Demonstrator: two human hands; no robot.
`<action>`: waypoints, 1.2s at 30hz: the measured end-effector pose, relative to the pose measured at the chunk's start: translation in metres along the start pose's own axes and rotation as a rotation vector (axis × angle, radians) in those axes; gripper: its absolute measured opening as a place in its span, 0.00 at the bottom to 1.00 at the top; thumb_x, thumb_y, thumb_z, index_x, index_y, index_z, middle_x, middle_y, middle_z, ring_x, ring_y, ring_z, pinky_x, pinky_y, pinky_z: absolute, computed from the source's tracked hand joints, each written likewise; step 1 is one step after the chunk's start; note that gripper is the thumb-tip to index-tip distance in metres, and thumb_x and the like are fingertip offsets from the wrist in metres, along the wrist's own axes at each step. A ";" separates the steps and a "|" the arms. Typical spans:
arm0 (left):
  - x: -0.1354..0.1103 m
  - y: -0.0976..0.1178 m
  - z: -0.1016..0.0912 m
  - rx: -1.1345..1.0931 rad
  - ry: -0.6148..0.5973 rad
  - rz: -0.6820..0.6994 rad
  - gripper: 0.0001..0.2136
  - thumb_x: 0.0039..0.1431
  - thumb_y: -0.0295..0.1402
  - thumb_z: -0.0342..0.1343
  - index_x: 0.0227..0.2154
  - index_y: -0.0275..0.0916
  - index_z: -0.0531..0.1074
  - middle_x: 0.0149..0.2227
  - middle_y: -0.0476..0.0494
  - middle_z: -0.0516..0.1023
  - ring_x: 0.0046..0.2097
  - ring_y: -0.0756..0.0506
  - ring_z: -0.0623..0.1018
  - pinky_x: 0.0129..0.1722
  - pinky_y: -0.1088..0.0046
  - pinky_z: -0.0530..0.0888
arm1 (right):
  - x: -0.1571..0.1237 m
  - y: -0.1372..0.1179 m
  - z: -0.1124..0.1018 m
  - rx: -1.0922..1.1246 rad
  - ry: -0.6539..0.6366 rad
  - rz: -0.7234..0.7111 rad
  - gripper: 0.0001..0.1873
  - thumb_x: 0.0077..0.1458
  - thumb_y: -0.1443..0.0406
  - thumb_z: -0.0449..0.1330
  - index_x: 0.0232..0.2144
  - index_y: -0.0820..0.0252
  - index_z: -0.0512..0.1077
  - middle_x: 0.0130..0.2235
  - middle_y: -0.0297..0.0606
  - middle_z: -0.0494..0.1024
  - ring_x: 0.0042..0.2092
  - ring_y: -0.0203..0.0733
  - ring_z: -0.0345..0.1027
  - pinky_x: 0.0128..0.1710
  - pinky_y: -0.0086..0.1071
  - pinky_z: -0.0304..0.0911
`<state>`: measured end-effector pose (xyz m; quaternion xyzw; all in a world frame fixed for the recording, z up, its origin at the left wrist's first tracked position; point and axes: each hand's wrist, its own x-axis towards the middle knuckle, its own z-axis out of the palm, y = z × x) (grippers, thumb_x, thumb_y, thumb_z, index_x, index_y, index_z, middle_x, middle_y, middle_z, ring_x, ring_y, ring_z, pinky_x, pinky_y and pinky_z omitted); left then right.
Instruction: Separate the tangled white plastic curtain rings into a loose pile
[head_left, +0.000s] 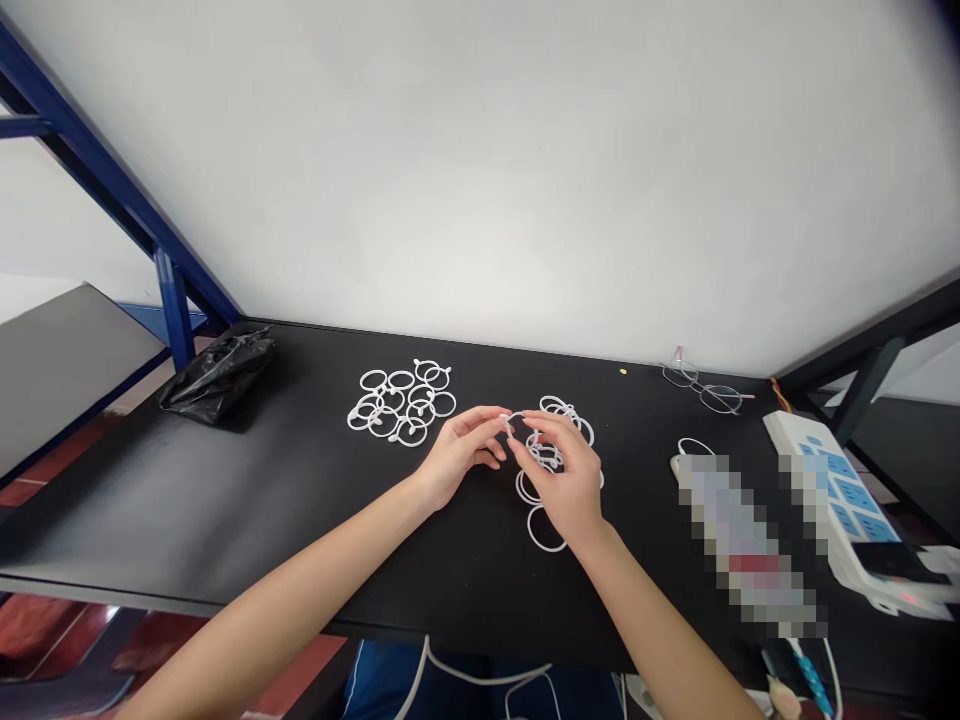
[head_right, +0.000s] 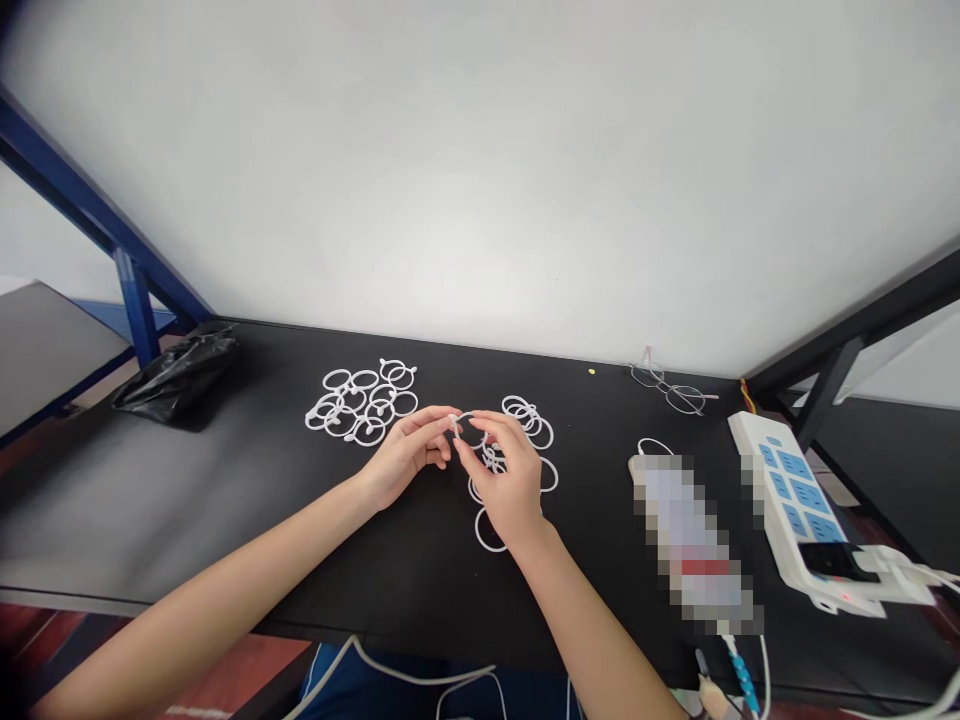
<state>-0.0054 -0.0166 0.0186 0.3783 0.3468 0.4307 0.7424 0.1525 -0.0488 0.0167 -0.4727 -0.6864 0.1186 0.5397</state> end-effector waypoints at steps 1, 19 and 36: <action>0.000 0.000 0.000 0.006 0.003 0.010 0.14 0.52 0.40 0.65 0.40 0.38 0.77 0.35 0.48 0.75 0.28 0.54 0.74 0.27 0.79 0.73 | 0.000 0.000 0.000 0.015 -0.006 0.007 0.11 0.55 0.68 0.64 0.41 0.54 0.73 0.44 0.41 0.78 0.44 0.45 0.74 0.37 0.39 0.74; -0.003 0.000 0.001 0.142 -0.079 0.100 0.12 0.53 0.37 0.65 0.39 0.39 0.81 0.34 0.43 0.78 0.30 0.52 0.74 0.28 0.77 0.73 | -0.003 -0.003 0.002 0.033 0.009 0.022 0.11 0.58 0.68 0.60 0.44 0.55 0.74 0.41 0.39 0.81 0.38 0.43 0.76 0.38 0.38 0.74; -0.001 0.003 0.001 0.262 0.135 0.198 0.13 0.56 0.41 0.59 0.40 0.39 0.73 0.44 0.42 0.73 0.35 0.50 0.72 0.22 0.80 0.68 | -0.005 -0.004 0.001 0.126 0.056 0.017 0.03 0.57 0.68 0.62 0.35 0.55 0.73 0.38 0.40 0.79 0.40 0.44 0.75 0.30 0.36 0.74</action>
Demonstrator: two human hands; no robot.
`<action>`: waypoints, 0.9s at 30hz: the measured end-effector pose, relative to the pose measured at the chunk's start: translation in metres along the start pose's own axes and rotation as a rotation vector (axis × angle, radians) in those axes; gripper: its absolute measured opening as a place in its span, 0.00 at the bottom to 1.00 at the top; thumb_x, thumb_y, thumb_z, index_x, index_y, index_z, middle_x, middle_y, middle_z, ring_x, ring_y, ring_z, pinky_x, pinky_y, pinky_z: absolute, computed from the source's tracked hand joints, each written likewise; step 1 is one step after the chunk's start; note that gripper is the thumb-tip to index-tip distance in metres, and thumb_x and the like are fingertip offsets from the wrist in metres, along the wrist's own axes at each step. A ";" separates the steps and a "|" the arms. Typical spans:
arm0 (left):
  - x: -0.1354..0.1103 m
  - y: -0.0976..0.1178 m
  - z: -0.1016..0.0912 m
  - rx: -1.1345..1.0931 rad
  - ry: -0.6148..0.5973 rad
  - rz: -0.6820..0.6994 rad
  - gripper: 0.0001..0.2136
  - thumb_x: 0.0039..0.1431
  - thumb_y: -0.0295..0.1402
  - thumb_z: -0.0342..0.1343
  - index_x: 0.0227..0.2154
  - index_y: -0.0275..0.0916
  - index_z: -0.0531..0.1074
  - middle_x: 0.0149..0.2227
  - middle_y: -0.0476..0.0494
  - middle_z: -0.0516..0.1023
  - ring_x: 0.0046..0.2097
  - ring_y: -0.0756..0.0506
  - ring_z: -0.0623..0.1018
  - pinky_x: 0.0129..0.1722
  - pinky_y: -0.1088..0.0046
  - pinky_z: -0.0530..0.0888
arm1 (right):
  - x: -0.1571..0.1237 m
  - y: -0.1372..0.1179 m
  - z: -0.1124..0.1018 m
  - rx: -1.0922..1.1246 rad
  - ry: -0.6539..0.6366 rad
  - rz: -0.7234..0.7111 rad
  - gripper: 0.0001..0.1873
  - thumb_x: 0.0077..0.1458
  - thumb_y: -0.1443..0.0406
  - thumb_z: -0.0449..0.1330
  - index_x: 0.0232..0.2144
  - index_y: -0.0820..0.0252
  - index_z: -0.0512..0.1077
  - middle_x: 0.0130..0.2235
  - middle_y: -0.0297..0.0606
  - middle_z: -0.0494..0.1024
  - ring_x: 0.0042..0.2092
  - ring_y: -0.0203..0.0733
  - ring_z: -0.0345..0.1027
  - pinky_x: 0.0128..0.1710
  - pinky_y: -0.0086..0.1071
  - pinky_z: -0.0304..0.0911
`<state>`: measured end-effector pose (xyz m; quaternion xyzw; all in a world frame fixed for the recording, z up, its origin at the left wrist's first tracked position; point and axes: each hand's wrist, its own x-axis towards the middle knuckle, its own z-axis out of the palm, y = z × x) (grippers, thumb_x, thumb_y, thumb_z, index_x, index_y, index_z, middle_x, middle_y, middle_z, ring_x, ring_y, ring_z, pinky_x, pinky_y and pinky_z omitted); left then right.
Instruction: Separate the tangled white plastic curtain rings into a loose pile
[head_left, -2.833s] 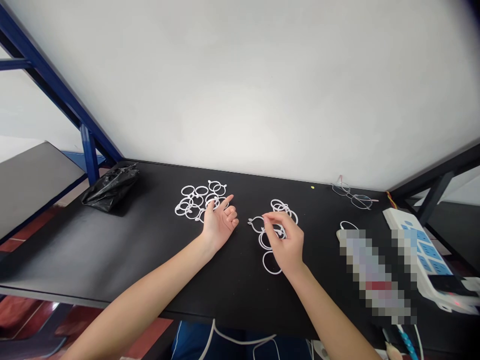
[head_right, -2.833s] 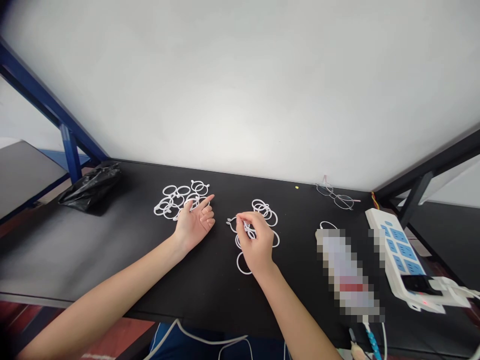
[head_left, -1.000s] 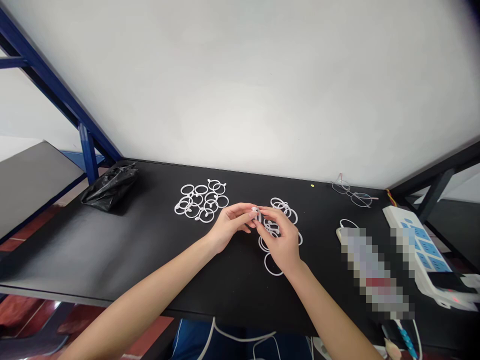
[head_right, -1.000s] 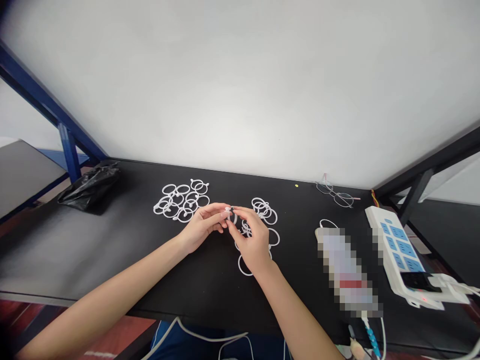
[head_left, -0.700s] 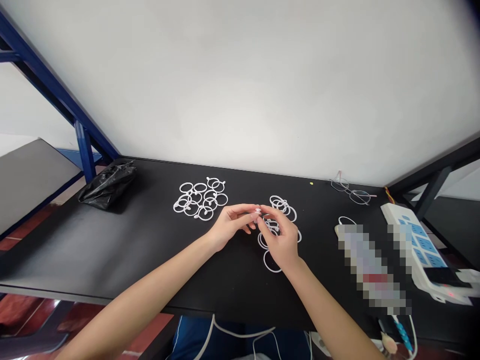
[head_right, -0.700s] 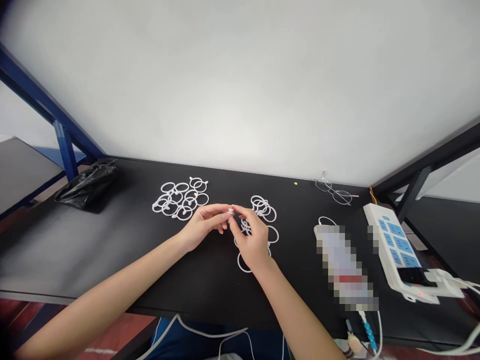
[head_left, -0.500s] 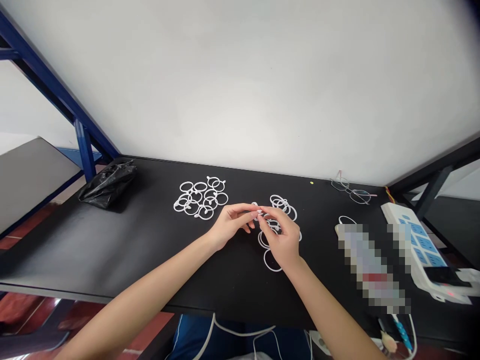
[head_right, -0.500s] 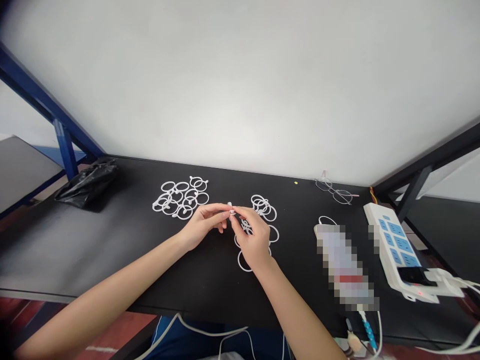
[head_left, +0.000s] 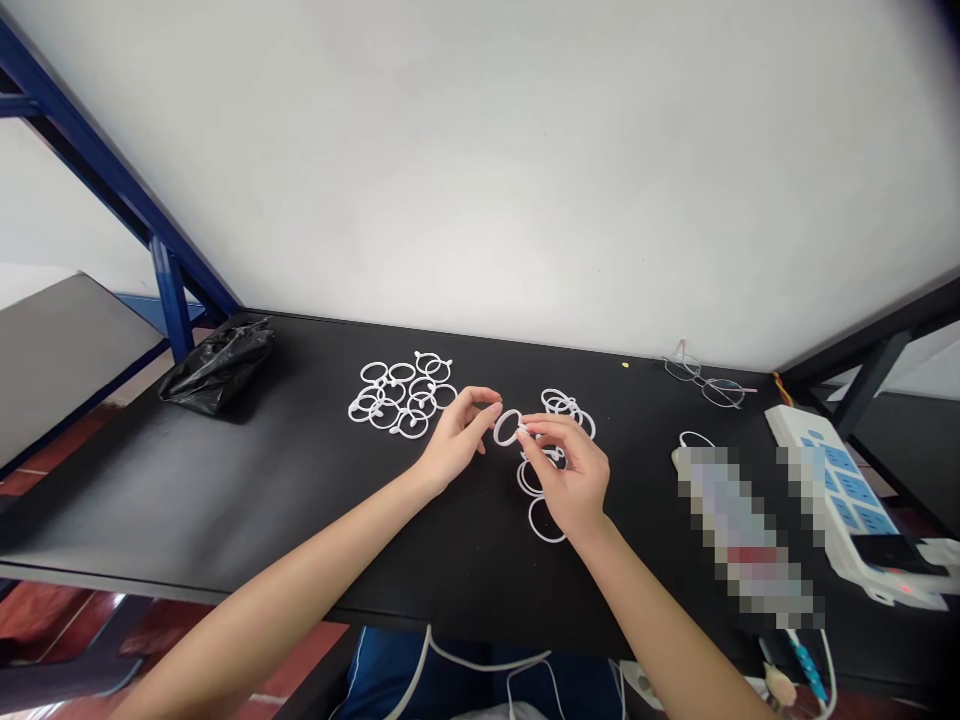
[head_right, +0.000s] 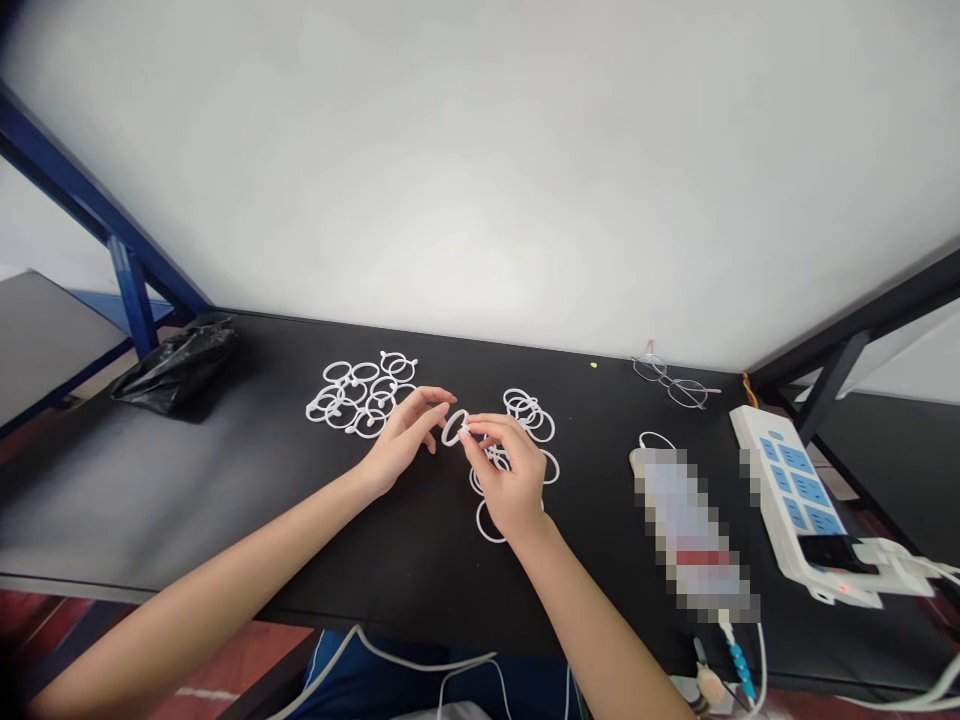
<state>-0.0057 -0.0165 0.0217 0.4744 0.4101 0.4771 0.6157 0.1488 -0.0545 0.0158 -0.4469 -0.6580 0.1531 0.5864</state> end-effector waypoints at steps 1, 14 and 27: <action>-0.002 0.000 0.000 0.048 -0.012 0.047 0.14 0.57 0.41 0.59 0.43 0.39 0.73 0.46 0.41 0.73 0.35 0.49 0.72 0.23 0.79 0.68 | 0.000 -0.001 0.000 0.018 -0.013 0.018 0.02 0.58 0.67 0.61 0.35 0.55 0.73 0.39 0.40 0.79 0.41 0.44 0.75 0.31 0.36 0.74; -0.017 0.004 0.002 0.246 -0.069 0.238 0.12 0.49 0.36 0.65 0.36 0.39 0.76 0.25 0.49 0.68 0.28 0.49 0.64 0.30 0.73 0.61 | -0.005 -0.005 0.000 0.186 -0.172 0.091 0.03 0.64 0.65 0.54 0.40 0.55 0.67 0.45 0.42 0.75 0.44 0.42 0.73 0.37 0.36 0.75; -0.016 0.006 -0.001 0.415 -0.116 0.364 0.05 0.59 0.34 0.54 0.33 0.39 0.72 0.24 0.50 0.66 0.27 0.50 0.64 0.30 0.74 0.62 | -0.003 -0.006 -0.003 0.218 -0.171 0.078 0.08 0.61 0.68 0.57 0.37 0.53 0.76 0.43 0.40 0.77 0.41 0.43 0.74 0.34 0.37 0.76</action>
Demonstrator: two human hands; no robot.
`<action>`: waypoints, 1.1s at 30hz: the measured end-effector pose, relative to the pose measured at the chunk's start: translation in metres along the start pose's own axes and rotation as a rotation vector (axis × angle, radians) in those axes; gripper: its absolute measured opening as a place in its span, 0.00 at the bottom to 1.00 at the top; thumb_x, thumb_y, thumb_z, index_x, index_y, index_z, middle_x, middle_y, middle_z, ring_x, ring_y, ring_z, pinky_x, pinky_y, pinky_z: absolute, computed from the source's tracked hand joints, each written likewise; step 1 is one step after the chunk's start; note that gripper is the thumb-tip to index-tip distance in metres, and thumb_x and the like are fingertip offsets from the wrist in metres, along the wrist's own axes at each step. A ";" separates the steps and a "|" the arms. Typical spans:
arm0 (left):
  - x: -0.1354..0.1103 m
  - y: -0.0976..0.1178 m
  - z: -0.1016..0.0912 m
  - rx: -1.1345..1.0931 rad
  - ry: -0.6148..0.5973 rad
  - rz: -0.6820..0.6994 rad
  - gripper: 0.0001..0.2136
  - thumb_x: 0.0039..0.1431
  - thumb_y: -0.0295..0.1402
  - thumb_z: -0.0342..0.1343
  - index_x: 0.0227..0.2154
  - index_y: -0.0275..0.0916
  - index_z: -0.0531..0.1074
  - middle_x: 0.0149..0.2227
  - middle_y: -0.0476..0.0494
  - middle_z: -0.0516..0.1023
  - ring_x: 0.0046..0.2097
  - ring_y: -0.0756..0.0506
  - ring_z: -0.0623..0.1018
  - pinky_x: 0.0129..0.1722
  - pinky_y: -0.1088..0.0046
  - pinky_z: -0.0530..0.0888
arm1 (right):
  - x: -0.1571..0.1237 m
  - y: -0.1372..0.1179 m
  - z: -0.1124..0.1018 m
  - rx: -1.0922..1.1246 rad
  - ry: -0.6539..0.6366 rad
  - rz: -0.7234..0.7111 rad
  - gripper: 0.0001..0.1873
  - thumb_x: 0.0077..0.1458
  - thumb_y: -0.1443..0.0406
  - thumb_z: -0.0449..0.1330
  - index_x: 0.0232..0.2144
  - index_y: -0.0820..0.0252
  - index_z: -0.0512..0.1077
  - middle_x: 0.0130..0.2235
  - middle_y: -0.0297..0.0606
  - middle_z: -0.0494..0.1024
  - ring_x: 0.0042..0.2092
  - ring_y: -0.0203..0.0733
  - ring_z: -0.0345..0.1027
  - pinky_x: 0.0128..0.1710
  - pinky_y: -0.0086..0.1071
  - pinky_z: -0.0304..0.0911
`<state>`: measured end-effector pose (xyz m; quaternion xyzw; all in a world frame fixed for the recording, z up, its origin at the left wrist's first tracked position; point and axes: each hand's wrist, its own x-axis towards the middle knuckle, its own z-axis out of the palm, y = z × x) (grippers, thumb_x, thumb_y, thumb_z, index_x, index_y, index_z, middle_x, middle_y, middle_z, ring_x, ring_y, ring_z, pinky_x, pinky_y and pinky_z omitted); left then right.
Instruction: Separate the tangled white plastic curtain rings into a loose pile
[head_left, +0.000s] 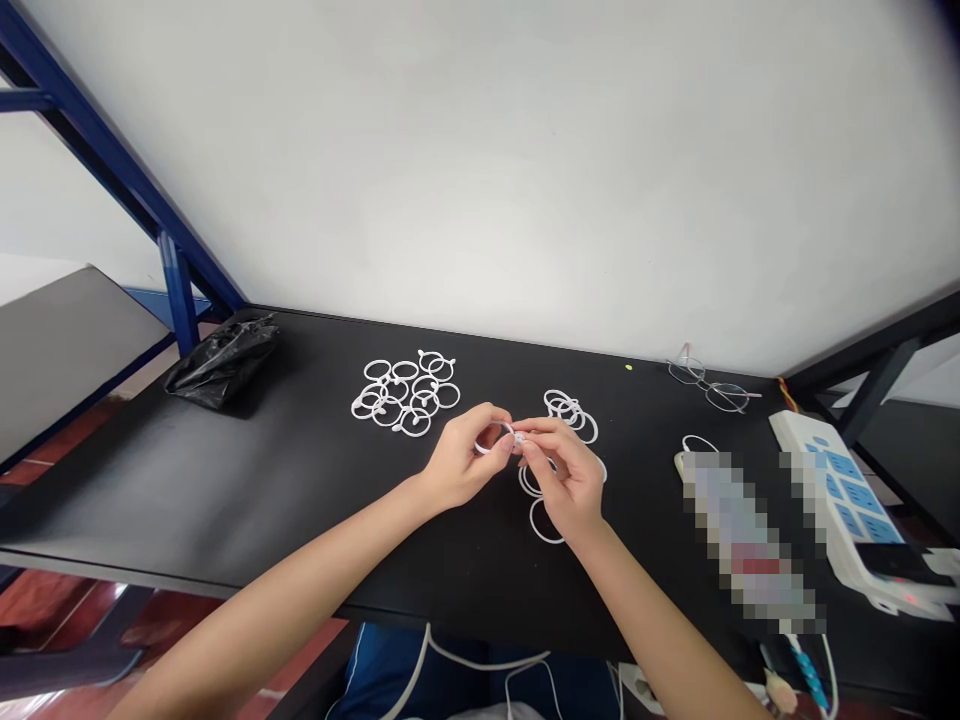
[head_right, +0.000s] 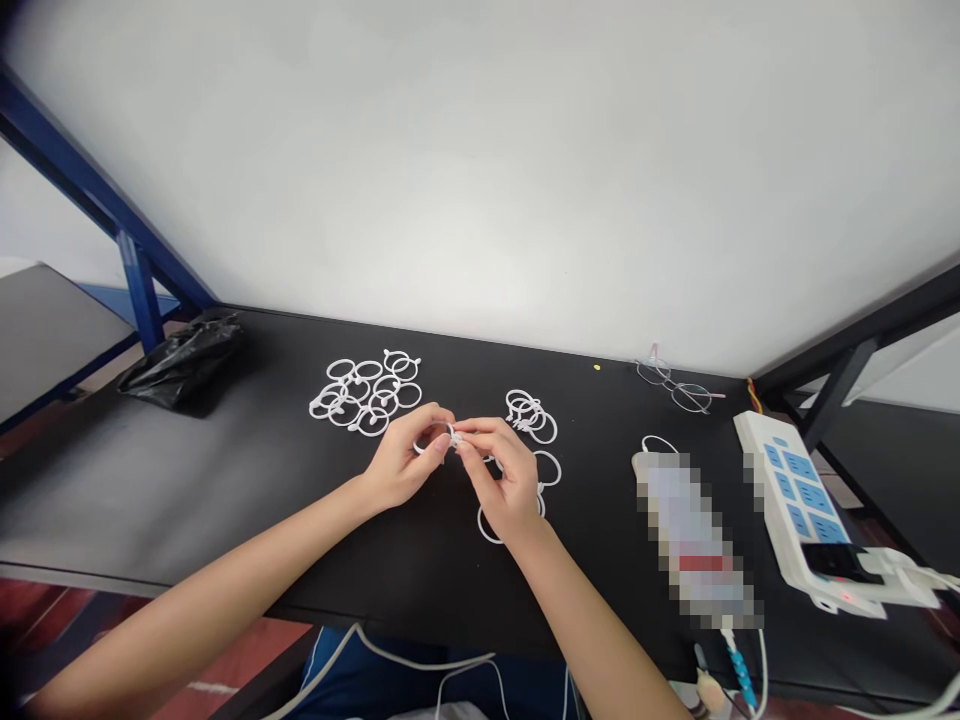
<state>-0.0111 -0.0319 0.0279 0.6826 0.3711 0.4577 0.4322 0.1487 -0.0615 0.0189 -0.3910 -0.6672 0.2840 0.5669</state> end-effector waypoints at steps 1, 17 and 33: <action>0.000 0.000 0.000 0.009 0.002 0.005 0.05 0.59 0.34 0.54 0.33 0.39 0.71 0.24 0.50 0.65 0.27 0.50 0.63 0.30 0.74 0.62 | 0.000 0.000 0.000 -0.002 0.003 0.006 0.07 0.61 0.67 0.58 0.37 0.54 0.77 0.42 0.40 0.77 0.41 0.43 0.74 0.34 0.37 0.76; 0.000 -0.005 -0.001 0.115 -0.027 0.123 0.08 0.61 0.36 0.52 0.32 0.37 0.68 0.24 0.53 0.62 0.26 0.52 0.61 0.27 0.76 0.60 | -0.002 0.001 0.001 -0.048 0.018 -0.058 0.08 0.60 0.71 0.58 0.35 0.55 0.75 0.40 0.40 0.78 0.39 0.41 0.73 0.34 0.36 0.74; 0.001 -0.006 0.000 0.106 -0.043 0.144 0.09 0.63 0.37 0.50 0.32 0.36 0.68 0.23 0.52 0.64 0.25 0.53 0.61 0.27 0.77 0.61 | 0.000 -0.002 0.003 -0.057 0.044 -0.090 0.09 0.59 0.73 0.57 0.34 0.56 0.75 0.39 0.39 0.78 0.38 0.40 0.73 0.34 0.34 0.73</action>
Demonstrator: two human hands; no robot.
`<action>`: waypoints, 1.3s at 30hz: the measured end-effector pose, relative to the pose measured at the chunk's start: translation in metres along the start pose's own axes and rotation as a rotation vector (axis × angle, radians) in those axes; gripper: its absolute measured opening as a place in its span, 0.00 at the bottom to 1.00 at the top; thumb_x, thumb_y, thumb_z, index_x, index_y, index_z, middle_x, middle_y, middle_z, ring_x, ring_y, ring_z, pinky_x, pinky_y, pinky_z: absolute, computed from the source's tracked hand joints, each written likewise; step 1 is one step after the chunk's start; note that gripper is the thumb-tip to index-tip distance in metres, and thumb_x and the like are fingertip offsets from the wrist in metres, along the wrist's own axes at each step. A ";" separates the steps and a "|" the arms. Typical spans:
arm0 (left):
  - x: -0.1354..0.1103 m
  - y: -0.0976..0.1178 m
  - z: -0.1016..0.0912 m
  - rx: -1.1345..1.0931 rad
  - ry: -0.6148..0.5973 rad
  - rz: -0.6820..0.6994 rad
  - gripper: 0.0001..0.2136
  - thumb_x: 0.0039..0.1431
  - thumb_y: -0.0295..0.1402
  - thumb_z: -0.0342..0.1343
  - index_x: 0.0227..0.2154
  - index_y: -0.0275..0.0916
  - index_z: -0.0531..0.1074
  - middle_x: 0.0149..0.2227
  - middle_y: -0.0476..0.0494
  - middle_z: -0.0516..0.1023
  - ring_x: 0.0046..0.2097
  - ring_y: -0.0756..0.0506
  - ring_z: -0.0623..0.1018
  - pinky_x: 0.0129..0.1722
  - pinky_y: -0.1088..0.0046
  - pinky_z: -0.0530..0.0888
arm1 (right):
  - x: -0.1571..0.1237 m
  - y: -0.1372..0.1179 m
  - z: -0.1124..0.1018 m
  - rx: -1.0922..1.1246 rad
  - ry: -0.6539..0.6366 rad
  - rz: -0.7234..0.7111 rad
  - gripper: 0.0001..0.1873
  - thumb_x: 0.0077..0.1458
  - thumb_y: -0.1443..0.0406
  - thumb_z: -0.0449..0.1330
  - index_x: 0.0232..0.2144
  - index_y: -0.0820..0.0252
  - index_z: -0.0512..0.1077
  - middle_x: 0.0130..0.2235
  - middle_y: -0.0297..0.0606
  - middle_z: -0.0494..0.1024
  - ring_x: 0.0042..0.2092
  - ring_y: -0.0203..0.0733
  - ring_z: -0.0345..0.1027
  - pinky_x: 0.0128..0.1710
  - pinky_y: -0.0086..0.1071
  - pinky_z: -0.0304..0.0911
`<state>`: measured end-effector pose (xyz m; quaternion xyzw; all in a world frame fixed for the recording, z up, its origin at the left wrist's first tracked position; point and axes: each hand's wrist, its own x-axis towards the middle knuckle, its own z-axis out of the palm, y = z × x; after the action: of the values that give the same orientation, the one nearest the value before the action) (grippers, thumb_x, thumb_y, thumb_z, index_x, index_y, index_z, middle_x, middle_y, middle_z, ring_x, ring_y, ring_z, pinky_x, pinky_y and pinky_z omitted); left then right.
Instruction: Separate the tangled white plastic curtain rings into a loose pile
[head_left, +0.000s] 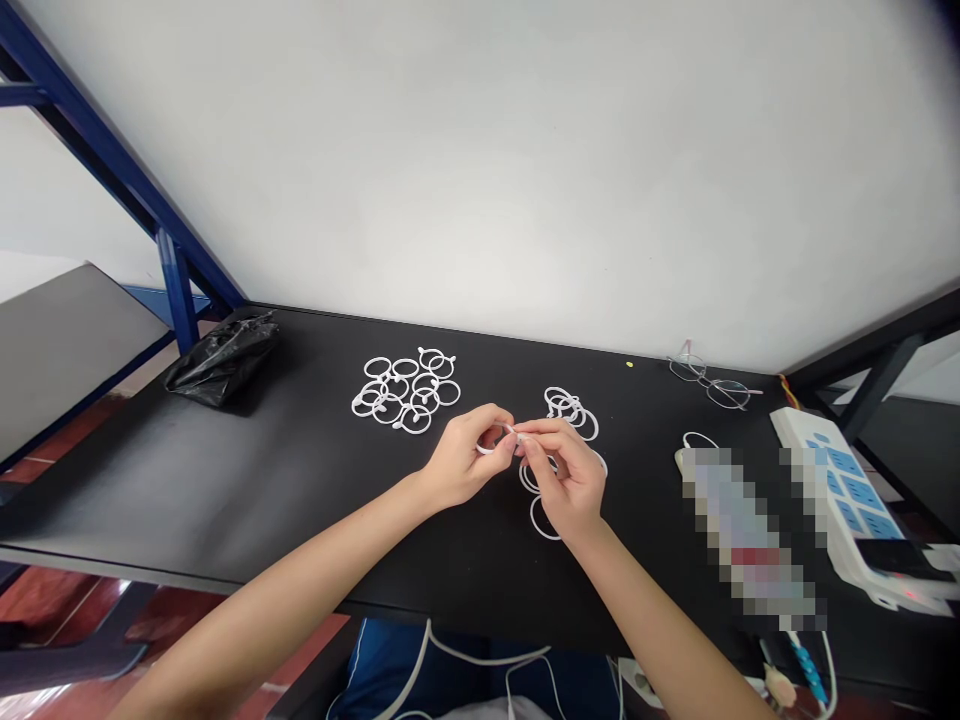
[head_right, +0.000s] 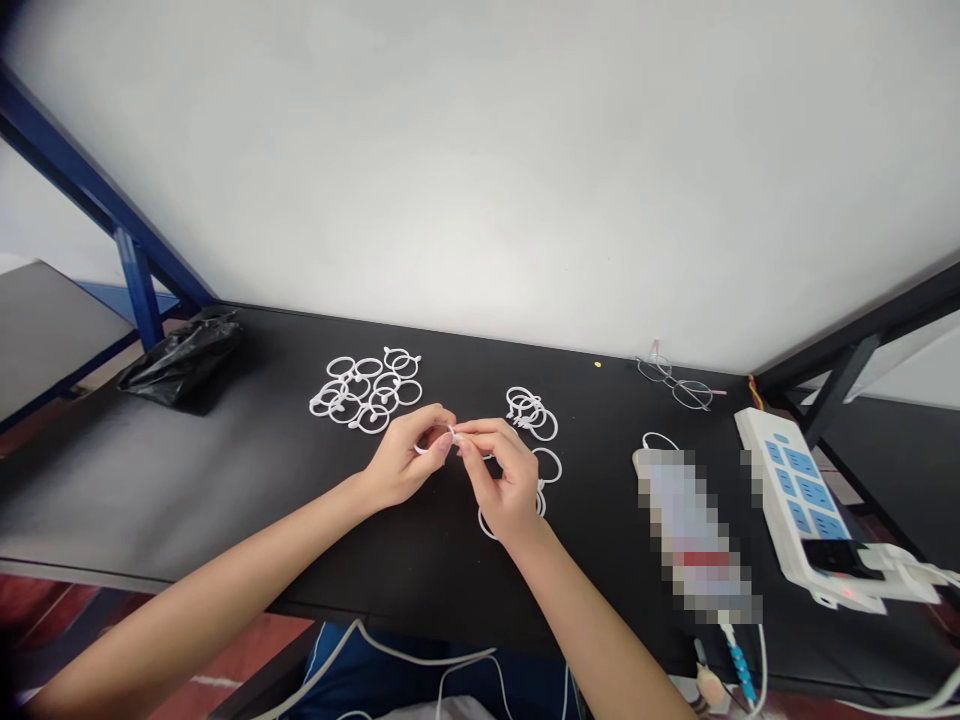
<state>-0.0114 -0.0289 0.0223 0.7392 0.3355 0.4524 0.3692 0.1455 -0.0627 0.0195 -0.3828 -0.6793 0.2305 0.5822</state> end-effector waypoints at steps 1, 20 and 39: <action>0.000 0.000 0.000 0.000 0.001 0.002 0.09 0.63 0.37 0.50 0.32 0.36 0.68 0.23 0.52 0.64 0.26 0.53 0.61 0.27 0.77 0.61 | 0.000 0.000 0.000 -0.001 0.002 -0.004 0.09 0.59 0.73 0.58 0.34 0.56 0.75 0.39 0.39 0.78 0.38 0.40 0.73 0.34 0.34 0.72; -0.004 -0.002 -0.001 -0.076 -0.002 -0.076 0.25 0.69 0.46 0.36 0.30 0.35 0.72 0.18 0.52 0.61 0.21 0.53 0.62 0.24 0.75 0.59 | 0.010 0.003 -0.013 -0.089 0.277 0.014 0.09 0.62 0.70 0.55 0.36 0.58 0.75 0.34 0.36 0.78 0.27 0.34 0.71 0.29 0.31 0.69; 0.020 -0.018 -0.014 -1.122 0.507 -0.638 0.26 0.67 0.49 0.40 0.32 0.32 0.75 0.17 0.53 0.58 0.18 0.54 0.58 0.20 0.79 0.65 | 0.007 0.008 -0.009 -0.074 0.273 0.038 0.05 0.61 0.68 0.56 0.39 0.56 0.73 0.35 0.37 0.79 0.25 0.35 0.71 0.27 0.34 0.71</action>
<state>-0.0200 0.0000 0.0195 0.1734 0.3277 0.5858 0.7207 0.1566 -0.0535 0.0196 -0.4446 -0.5945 0.1620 0.6501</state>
